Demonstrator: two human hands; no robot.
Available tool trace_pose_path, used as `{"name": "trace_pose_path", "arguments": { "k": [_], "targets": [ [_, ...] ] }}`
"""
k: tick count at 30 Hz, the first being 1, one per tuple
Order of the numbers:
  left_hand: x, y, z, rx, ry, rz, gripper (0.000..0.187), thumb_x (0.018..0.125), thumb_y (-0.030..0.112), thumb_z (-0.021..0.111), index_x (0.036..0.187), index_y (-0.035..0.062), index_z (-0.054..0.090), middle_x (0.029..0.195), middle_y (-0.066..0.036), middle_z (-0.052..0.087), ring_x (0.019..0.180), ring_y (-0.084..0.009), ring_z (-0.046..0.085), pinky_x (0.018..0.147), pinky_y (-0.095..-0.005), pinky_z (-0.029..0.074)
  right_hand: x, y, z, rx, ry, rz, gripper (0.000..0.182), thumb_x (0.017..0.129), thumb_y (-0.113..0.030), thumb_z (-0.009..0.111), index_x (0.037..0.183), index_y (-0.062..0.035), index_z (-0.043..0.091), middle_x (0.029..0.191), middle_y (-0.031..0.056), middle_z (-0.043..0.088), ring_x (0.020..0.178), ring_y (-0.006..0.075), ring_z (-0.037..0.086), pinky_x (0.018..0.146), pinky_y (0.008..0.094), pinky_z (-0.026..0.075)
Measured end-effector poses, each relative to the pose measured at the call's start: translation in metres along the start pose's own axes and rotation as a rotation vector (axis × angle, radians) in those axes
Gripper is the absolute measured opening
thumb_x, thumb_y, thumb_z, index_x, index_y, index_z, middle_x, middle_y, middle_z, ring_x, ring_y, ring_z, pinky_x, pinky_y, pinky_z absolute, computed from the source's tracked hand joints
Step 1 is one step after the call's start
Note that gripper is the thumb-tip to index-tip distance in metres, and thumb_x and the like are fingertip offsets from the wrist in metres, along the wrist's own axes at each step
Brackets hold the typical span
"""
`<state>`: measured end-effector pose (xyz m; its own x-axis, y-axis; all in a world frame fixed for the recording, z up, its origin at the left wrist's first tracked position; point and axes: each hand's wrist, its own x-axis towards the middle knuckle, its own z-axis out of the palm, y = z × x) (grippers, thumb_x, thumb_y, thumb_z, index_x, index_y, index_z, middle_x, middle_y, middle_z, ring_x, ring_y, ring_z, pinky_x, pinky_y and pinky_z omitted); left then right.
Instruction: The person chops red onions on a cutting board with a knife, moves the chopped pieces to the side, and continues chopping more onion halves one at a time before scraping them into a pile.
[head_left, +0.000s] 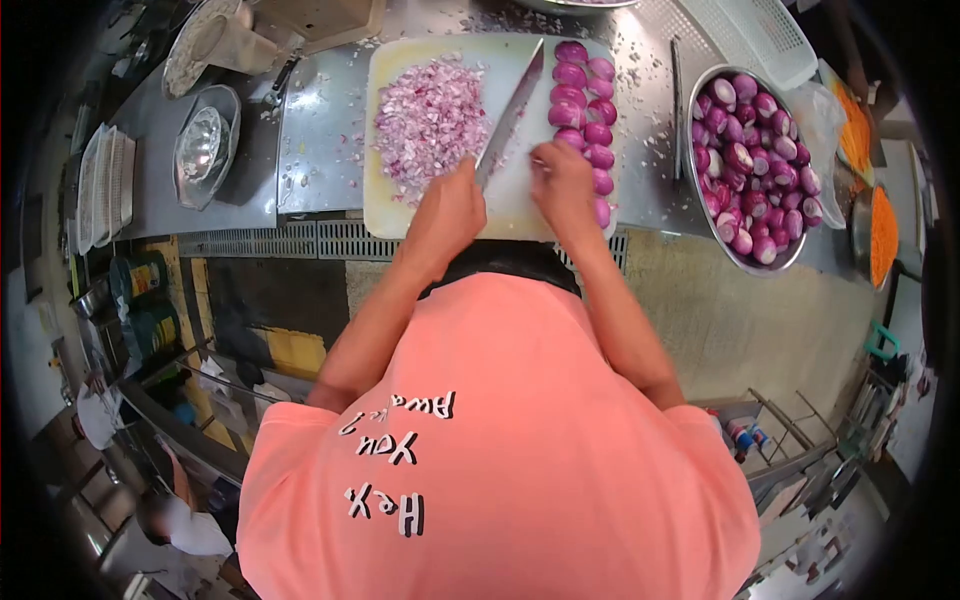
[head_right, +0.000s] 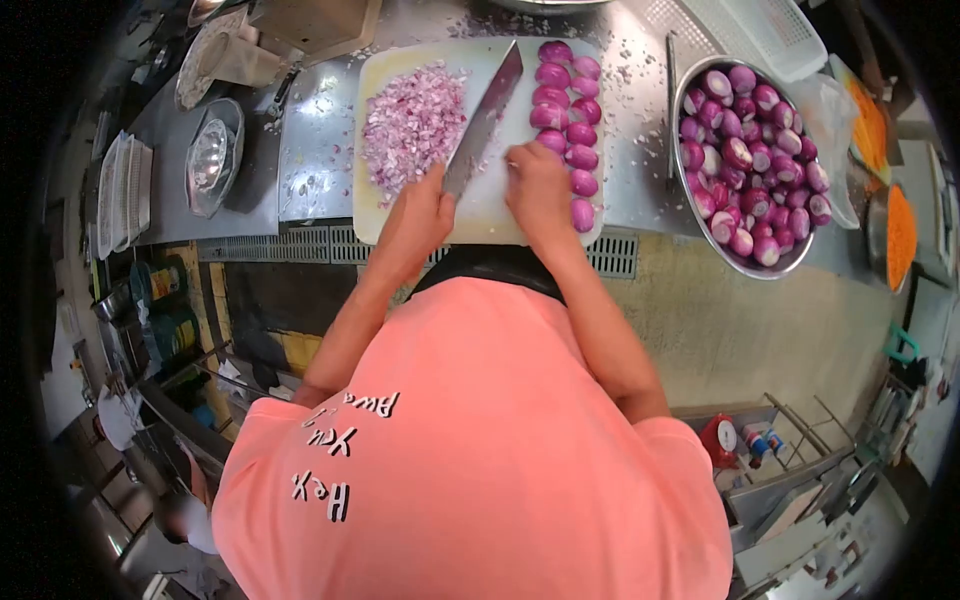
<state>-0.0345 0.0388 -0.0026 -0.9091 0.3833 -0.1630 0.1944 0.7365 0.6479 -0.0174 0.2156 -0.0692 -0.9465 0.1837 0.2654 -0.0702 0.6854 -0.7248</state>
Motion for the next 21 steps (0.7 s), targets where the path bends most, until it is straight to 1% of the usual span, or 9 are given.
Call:
{"name": "trace_pose_path", "arguments": {
  "k": [1, 4, 6, 8, 10, 11, 15, 17, 21],
  "targets": [
    [-0.009, -0.004, 0.002, -0.036, -0.027, -0.061, 0.028, 0.088, 0.004, 0.052, 0.112, -0.0105, 0.052, 0.078, -0.034, 0.061, 0.078, -0.0494, 0.063, 0.067, -0.0533, 0.048, 0.000, 0.002, -0.011, 0.006, -0.003, -0.009, 0.012, 0.077, 0.003, 0.062, 0.087, -0.0002, 0.067, 0.084, 0.0181, 0.062, 0.082, 0.0398, 0.061, 0.072, 0.0470, 0.049],
    [-0.036, -0.030, 0.006, -0.098, -0.105, -0.040, 0.033, 0.087, 0.005, 0.054, 0.117, -0.0072, 0.052, 0.078, -0.031, 0.062, 0.076, -0.0485, 0.063, 0.066, -0.0513, 0.048, -0.004, 0.009, -0.031, -0.141, 0.083, 0.010, 0.013, 0.077, 0.002, 0.063, 0.089, -0.0008, 0.067, 0.089, 0.0163, 0.063, 0.086, 0.0375, 0.060, 0.074, 0.0459, 0.049],
    [-0.039, -0.060, 0.005, -0.201, -0.045, -0.058, 0.032, 0.087, 0.005, 0.055, 0.117, -0.0059, 0.052, 0.077, -0.030, 0.062, 0.074, -0.0480, 0.062, 0.065, -0.0508, 0.047, -0.006, 0.014, -0.033, -0.179, -0.003, 0.019, 0.014, 0.077, 0.002, 0.064, 0.089, -0.0017, 0.068, 0.092, 0.0156, 0.063, 0.088, 0.0363, 0.060, 0.075, 0.0446, 0.048],
    [-0.034, -0.066, -0.004, -0.302, 0.022, -0.072, 0.032, 0.087, 0.006, 0.056, 0.117, -0.0045, 0.052, 0.075, -0.029, 0.062, 0.073, -0.0474, 0.062, 0.064, -0.0502, 0.046, -0.004, 0.014, -0.024, -0.155, -0.004, -0.007, 0.013, 0.077, 0.002, 0.064, 0.089, -0.0018, 0.068, 0.092, 0.0157, 0.063, 0.087, 0.0364, 0.060, 0.075, 0.0445, 0.049],
    [-0.029, -0.049, -0.032, -0.104, 0.032, -0.147, 0.032, 0.087, 0.007, 0.057, 0.117, -0.0054, 0.052, 0.072, -0.028, 0.061, 0.071, -0.0466, 0.061, 0.063, -0.0499, 0.046, -0.003, 0.007, -0.008, -0.127, -0.017, -0.036, 0.013, 0.077, 0.001, 0.064, 0.090, -0.0019, 0.068, 0.092, 0.0158, 0.063, 0.086, 0.0365, 0.060, 0.075, 0.0444, 0.049],
    [-0.030, -0.041, -0.036, -0.082, 0.096, -0.108, 0.029, 0.087, 0.004, 0.055, 0.114, -0.0071, 0.052, 0.069, -0.029, 0.060, 0.068, -0.0469, 0.061, 0.061, -0.0505, 0.046, 0.001, 0.003, 0.003, -0.085, -0.028, -0.053, 0.013, 0.077, 0.001, 0.064, 0.089, -0.0016, 0.068, 0.091, 0.0159, 0.063, 0.086, 0.0365, 0.060, 0.075, 0.0447, 0.049],
    [-0.028, -0.033, -0.022, 0.028, 0.131, -0.096, 0.029, 0.086, 0.002, 0.053, 0.113, -0.0096, 0.050, 0.066, -0.029, 0.059, 0.065, -0.0478, 0.060, 0.059, -0.0522, 0.045, 0.020, -0.012, 0.036, -0.022, -0.052, -0.104, 0.007, 0.079, -0.001, 0.063, 0.085, -0.0010, 0.065, 0.087, 0.0160, 0.061, 0.084, 0.0366, 0.059, 0.073, 0.0453, 0.049],
    [-0.018, -0.058, 0.003, 0.143, 0.000, -0.024, 0.036, 0.088, 0.004, 0.051, 0.122, -0.0073, 0.047, 0.070, -0.029, 0.059, 0.070, -0.0477, 0.060, 0.062, -0.0521, 0.045, 0.027, -0.018, 0.042, -0.108, -0.092, -0.131, 0.007, 0.080, -0.003, 0.061, 0.086, -0.0017, 0.063, 0.086, 0.0151, 0.058, 0.084, 0.0361, 0.057, 0.072, 0.0455, 0.049],
    [-0.036, -0.036, -0.010, 0.047, 0.018, 0.008, 0.034, 0.084, 0.000, 0.050, 0.115, -0.0114, 0.047, 0.065, -0.032, 0.058, 0.066, -0.0501, 0.059, 0.061, -0.0560, 0.046, 0.030, -0.018, 0.040, -0.175, -0.152, -0.154, 0.012, 0.080, -0.003, 0.061, 0.092, -0.0031, 0.062, 0.090, 0.0139, 0.057, 0.086, 0.0351, 0.056, 0.070, 0.0457, 0.049]
  ]
}}
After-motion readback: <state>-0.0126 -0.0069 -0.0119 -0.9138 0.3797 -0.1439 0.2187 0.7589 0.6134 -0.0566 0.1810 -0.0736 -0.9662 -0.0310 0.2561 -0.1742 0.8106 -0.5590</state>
